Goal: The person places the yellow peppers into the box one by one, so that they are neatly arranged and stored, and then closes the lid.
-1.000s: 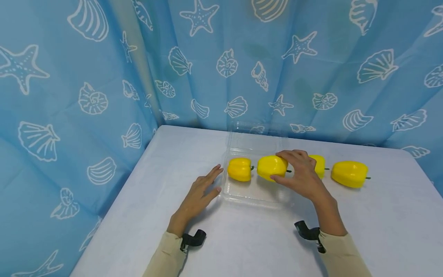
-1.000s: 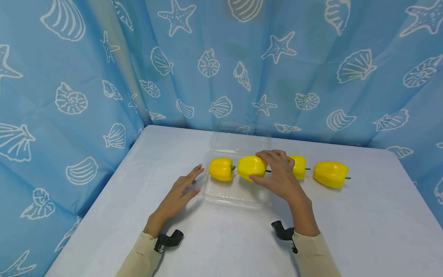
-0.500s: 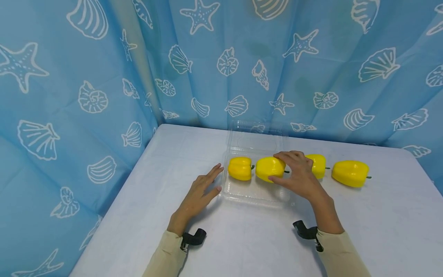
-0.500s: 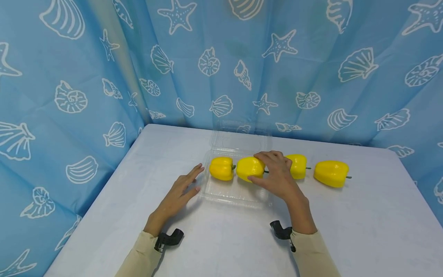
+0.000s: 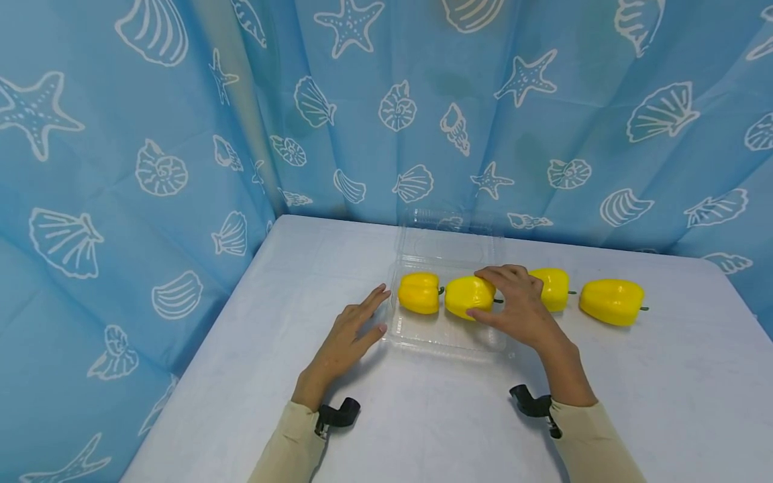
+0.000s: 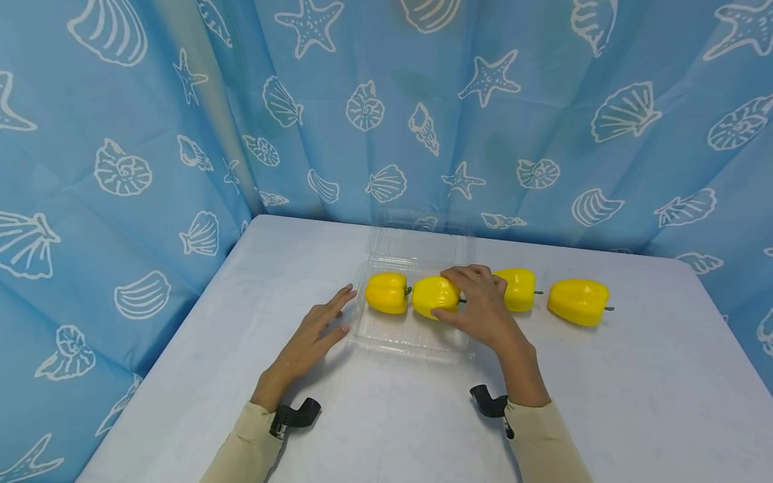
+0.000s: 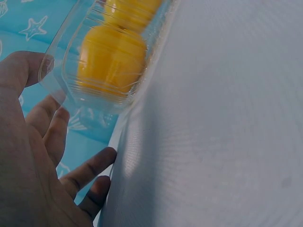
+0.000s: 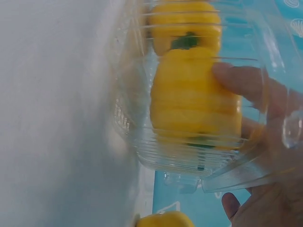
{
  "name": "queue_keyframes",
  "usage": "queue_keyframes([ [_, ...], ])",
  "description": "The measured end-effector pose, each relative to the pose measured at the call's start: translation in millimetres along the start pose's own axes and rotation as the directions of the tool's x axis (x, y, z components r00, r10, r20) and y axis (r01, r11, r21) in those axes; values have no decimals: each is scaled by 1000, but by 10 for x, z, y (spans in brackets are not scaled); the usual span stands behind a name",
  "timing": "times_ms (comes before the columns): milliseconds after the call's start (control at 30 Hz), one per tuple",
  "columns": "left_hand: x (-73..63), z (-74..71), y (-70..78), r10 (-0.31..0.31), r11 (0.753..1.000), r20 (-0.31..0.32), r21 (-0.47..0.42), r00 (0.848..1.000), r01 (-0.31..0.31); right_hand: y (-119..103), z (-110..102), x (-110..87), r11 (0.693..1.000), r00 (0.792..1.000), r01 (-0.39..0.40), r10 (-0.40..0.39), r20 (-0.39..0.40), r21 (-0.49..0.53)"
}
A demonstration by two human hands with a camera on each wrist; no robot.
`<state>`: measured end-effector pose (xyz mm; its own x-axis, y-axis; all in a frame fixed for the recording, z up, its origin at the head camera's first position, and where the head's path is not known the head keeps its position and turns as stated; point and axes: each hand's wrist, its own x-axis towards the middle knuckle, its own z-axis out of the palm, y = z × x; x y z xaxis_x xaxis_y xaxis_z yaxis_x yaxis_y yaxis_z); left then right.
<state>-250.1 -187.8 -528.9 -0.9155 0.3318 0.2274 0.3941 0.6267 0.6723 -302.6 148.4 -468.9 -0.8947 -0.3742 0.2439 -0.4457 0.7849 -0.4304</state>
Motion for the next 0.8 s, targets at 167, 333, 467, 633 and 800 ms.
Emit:
queue_keyframes([
  [167,4,-3,22,2,1000,-1,-1,1000,-2,19,13,-1,1000,1000,7,-7,5,-6],
  [333,6,2,43,3,1000,-4,-10,1000,-3,35,25,-9,1000,1000,8,-8,11,-5],
  [467,0,1,57,-6,1000,0,-18,1000,6,45,39,-19,1000,1000,6,-5,26,-8],
  [633,1,5,43,2,1000,-9,-22,1000,-2,58,48,-17,1000,999,6,-6,38,-10],
  [800,3,5,17,7,1000,-13,-8,1000,-8,50,34,-10,1000,998,2,-3,63,8],
])
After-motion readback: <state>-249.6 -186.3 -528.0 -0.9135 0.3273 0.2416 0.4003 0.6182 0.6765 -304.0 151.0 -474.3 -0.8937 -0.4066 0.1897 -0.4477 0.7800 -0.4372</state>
